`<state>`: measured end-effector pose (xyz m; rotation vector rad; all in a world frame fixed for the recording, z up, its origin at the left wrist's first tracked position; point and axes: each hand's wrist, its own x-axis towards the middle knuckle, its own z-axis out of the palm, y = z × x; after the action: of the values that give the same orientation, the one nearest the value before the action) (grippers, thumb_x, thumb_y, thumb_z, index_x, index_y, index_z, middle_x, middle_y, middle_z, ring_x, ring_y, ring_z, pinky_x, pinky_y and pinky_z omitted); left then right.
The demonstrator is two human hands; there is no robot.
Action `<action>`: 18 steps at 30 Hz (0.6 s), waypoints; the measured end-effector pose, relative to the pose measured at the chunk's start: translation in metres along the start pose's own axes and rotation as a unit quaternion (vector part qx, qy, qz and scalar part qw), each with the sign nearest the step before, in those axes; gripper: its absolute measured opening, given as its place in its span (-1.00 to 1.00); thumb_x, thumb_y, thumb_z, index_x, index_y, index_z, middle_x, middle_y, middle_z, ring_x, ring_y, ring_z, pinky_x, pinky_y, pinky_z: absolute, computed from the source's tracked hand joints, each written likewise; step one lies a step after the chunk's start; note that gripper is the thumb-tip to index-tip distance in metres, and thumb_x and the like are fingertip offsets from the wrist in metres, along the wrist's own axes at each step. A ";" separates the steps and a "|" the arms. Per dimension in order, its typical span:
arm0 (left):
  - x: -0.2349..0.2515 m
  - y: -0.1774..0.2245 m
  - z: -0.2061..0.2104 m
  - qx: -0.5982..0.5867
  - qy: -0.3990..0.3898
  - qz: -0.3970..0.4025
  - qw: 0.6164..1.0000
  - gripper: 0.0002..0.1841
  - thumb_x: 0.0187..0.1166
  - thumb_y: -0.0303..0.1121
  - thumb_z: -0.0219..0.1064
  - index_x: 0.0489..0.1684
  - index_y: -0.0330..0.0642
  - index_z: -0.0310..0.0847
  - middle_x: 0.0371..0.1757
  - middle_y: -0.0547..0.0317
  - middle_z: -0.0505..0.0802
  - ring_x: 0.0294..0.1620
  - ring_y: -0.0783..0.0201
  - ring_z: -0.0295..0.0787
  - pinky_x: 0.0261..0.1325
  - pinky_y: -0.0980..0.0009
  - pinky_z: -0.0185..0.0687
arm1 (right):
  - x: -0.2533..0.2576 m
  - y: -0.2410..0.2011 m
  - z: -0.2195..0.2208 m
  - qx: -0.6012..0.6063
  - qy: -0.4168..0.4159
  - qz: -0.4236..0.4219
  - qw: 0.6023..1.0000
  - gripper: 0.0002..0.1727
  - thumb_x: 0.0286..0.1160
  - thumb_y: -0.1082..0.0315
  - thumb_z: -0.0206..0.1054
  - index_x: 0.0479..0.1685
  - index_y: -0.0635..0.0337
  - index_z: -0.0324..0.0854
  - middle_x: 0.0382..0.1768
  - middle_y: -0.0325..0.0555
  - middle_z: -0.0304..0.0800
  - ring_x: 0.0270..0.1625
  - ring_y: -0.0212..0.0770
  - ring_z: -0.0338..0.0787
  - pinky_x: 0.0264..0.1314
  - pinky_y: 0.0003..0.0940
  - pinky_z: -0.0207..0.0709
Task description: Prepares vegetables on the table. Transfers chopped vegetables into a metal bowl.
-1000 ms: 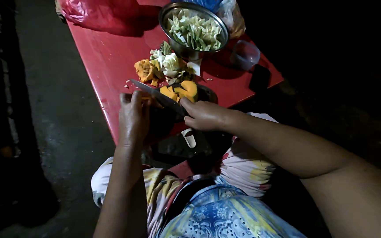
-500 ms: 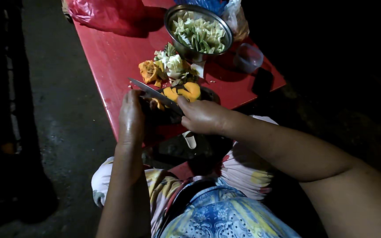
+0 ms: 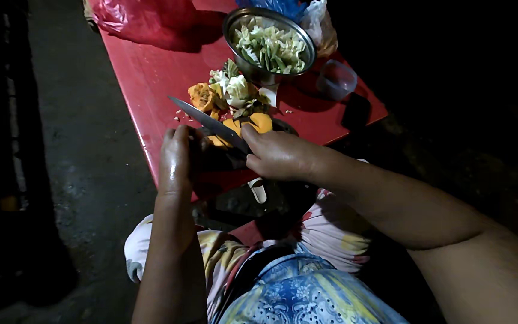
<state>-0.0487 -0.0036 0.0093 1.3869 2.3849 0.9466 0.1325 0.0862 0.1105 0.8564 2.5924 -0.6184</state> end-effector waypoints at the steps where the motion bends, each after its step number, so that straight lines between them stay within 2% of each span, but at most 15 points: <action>1: 0.000 0.001 0.000 -0.001 0.002 -0.001 1.000 -0.69 0.66 -0.30 0.39 0.16 -0.38 0.62 0.11 -0.36 0.73 0.14 -0.27 0.73 0.23 -0.23 0.61 | -0.002 -0.003 -0.001 -0.009 -0.003 0.001 1.000 -0.65 0.79 0.22 0.09 0.44 0.06 0.26 -0.27 0.00 0.71 -0.21 0.05 0.82 -0.21 0.07 0.66; 6: -0.001 0.004 0.000 0.008 0.004 -0.007 1.000 -0.64 0.69 -0.28 0.35 0.18 -0.46 0.57 0.12 -0.40 0.72 0.16 -0.32 0.72 0.26 -0.26 0.59 | -0.002 -0.010 0.002 -0.034 -0.015 0.004 0.999 -0.66 0.80 0.22 0.10 0.42 0.06 0.27 -0.26 -0.01 0.71 -0.19 0.05 0.83 -0.21 0.05 0.67; 12: -0.001 0.008 -0.003 0.019 -0.009 -0.016 1.000 -0.63 0.70 -0.25 0.34 0.18 -0.45 0.56 0.15 -0.40 0.71 0.22 -0.32 0.70 0.30 -0.26 0.57 | 0.003 -0.012 0.006 -0.052 -0.032 0.027 0.998 -0.64 0.79 0.24 0.07 0.47 0.05 0.25 -0.18 0.03 0.74 -0.08 0.10 0.84 -0.14 0.12 0.68; 16: -0.001 0.005 -0.002 0.015 -0.005 -0.002 1.000 -0.66 0.63 -0.34 0.40 0.20 -0.41 0.55 0.11 -0.38 0.72 0.17 -0.33 0.71 0.25 -0.29 0.58 | 0.002 -0.017 0.010 -0.089 -0.023 0.031 0.995 -0.54 0.79 0.24 0.09 0.59 0.07 0.19 -0.21 0.05 0.75 -0.11 0.14 0.85 -0.16 0.13 0.69; 18: 0.000 0.005 -0.002 0.011 -0.011 -0.009 1.000 -0.62 0.57 -0.42 0.45 0.28 -0.37 0.54 0.13 -0.39 0.72 0.18 -0.36 0.71 0.23 -0.32 0.59 | 0.001 -0.022 0.012 -0.111 -0.018 0.031 0.993 -0.52 0.77 0.25 0.13 0.60 0.08 0.20 -0.22 0.05 0.76 -0.11 0.15 0.85 -0.17 0.13 0.69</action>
<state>-0.0461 -0.0026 0.0144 1.3739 2.3954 0.8980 0.1199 0.0648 0.1060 0.8395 2.5326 -0.3162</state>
